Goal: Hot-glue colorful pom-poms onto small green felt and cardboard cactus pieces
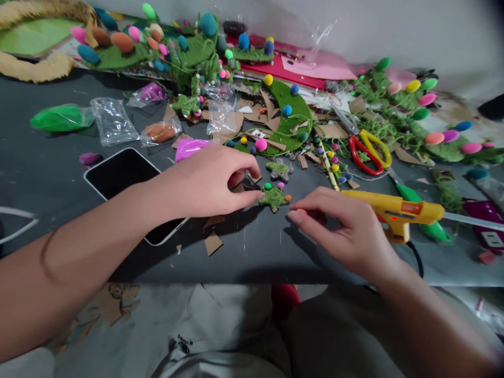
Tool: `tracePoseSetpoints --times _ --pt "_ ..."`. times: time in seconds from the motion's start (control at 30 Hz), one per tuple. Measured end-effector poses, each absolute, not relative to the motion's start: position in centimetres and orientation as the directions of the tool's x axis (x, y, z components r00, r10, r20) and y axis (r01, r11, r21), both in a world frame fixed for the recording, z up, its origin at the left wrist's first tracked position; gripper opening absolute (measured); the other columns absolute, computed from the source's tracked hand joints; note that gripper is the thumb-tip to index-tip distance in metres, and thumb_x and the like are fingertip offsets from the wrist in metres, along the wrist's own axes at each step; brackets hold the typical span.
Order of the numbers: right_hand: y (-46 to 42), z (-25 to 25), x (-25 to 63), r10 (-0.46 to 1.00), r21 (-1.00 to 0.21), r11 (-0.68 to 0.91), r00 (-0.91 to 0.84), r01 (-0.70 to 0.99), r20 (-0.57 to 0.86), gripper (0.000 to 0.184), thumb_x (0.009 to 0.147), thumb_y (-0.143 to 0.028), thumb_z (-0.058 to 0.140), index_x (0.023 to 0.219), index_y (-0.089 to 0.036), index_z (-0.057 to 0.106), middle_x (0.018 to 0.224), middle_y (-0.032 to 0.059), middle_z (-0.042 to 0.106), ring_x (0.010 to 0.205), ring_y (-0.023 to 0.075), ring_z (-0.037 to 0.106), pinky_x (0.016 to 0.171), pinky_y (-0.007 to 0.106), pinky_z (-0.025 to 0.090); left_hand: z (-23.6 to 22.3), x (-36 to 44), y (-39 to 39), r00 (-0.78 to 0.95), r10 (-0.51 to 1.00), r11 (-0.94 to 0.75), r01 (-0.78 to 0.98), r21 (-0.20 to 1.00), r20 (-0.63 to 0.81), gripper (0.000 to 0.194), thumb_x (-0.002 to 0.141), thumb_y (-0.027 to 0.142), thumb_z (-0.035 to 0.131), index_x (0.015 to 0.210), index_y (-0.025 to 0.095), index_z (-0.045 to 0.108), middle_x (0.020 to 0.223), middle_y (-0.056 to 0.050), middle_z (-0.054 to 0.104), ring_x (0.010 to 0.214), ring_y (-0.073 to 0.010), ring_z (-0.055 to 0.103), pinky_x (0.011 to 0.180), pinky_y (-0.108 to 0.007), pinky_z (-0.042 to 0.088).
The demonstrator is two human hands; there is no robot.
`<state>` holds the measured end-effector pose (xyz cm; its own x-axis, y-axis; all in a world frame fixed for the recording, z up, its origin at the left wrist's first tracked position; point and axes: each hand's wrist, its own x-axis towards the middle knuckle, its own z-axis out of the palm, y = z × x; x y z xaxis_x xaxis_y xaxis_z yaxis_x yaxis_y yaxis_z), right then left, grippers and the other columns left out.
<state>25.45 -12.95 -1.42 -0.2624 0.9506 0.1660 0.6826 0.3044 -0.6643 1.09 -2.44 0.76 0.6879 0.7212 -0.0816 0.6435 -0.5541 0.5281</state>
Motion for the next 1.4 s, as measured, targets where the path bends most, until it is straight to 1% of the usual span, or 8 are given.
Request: tracePoseSetpoints --times 0.03,0.1,0.17,0.3,0.4,0.63,1.0,1.4 --pt "-13.1 -1.7 25.6 0.946 -0.662 0.319 -0.267 0.678 0.181 0.01 0.095 -0.029 0.067 0.099 -0.023 0.074 0.091 0.0026 0.072 0.075 0.0149 0.065 0.069 0.029 0.052 0.6 1.1 -2.4 0.703 0.707 -0.579 0.641 0.503 -0.082 0.028 0.083 0.048 0.07 0.094 0.022 0.072 0.069 0.0 0.06 0.06 -0.0141 0.051 0.057 -0.029 0.032" --pt "-13.3 -2.4 25.7 0.95 -0.668 0.308 -0.255 0.678 0.18 0.022 0.095 -0.025 0.067 0.117 -0.024 0.072 0.103 0.0038 0.073 0.086 0.0166 0.068 0.078 0.03 0.055 0.1 1.2 -2.5 0.73 0.677 -0.618 0.632 0.467 -0.091 0.03 0.083 0.05 0.07 0.092 0.022 0.07 0.073 -0.001 0.062 0.064 -0.0155 0.054 0.057 -0.029 0.032" --pt "-13.5 -2.8 25.8 0.959 -0.673 0.281 -0.231 0.684 0.165 0.028 0.095 -0.023 0.067 0.123 -0.025 0.069 0.106 0.003 0.074 0.09 0.0168 0.07 0.083 0.03 0.056 -0.3 1.4 -2.7 0.752 0.651 -0.647 0.622 0.442 -0.105 0.032 0.084 0.053 0.069 0.091 0.021 0.069 0.078 -0.002 0.065 0.068 -0.017 0.056 0.058 -0.029 0.032" --pt "-13.6 -3.2 25.5 0.924 -0.588 0.375 -0.234 0.717 0.303 0.016 0.092 -0.024 0.072 0.108 -0.023 0.073 0.103 0.0052 0.07 0.09 0.0173 0.068 0.082 0.031 0.057 -0.9 1.9 -3.2 0.767 0.632 -0.666 0.612 0.426 -0.114 0.031 0.089 0.051 0.065 0.093 0.02 0.069 0.083 -0.003 0.067 0.072 -0.0181 0.058 0.061 -0.03 0.031" --pt "-13.2 -3.5 25.0 0.873 -0.501 0.465 -0.285 0.73 0.395 0.013 0.091 -0.025 0.074 0.104 -0.022 0.075 0.101 0.0064 0.063 0.087 0.0171 0.064 0.08 0.033 0.056 -1.0 2.0 -3.2 0.765 0.634 -0.662 0.614 0.43 -0.115 0.027 0.09 0.046 0.064 0.09 0.02 0.069 0.08 -0.002 0.066 0.071 -0.0172 0.057 0.061 -0.03 0.031" --pt "-12.2 -4.3 24.2 0.881 -0.517 0.467 -0.328 0.718 0.34 0.014 0.095 -0.027 0.07 0.107 -0.024 0.075 0.1 0.0061 0.06 0.086 0.0168 0.062 0.077 0.033 0.055 -1.3 1.9 -3.0 0.774 0.623 -0.646 0.591 0.483 -0.113 0.022 0.091 0.042 0.063 0.09 0.021 0.071 0.074 -0.001 0.064 0.068 -0.0161 0.054 0.061 -0.03 0.032" --pt "-12.4 -4.1 24.6 0.883 -0.519 0.464 -0.335 0.718 0.328 0.025 0.092 -0.027 0.072 0.117 -0.025 0.073 0.102 0.0064 0.062 0.088 0.0176 0.063 0.078 0.035 0.056 -1.4 2.0 -3.2 0.778 0.624 -0.663 0.574 0.48 -0.069 0.017 0.09 0.035 0.062 0.088 0.02 0.071 0.075 -0.002 0.066 0.067 -0.0156 0.055 0.059 -0.029 0.031" --pt "-12.4 -4.6 24.3 0.88 -0.535 0.467 -0.313 0.704 0.357 0.015 0.097 -0.024 0.066 0.108 -0.024 0.077 0.097 0.0057 0.063 0.083 0.015 0.064 0.077 0.032 0.056 -1.2 2.0 -3.2 0.779 0.622 -0.67 0.581 0.461 -0.079 0.017 0.09 0.034 0.061 0.086 0.02 0.07 0.076 -0.002 0.066 0.068 -0.0159 0.056 0.059 -0.029 0.03"
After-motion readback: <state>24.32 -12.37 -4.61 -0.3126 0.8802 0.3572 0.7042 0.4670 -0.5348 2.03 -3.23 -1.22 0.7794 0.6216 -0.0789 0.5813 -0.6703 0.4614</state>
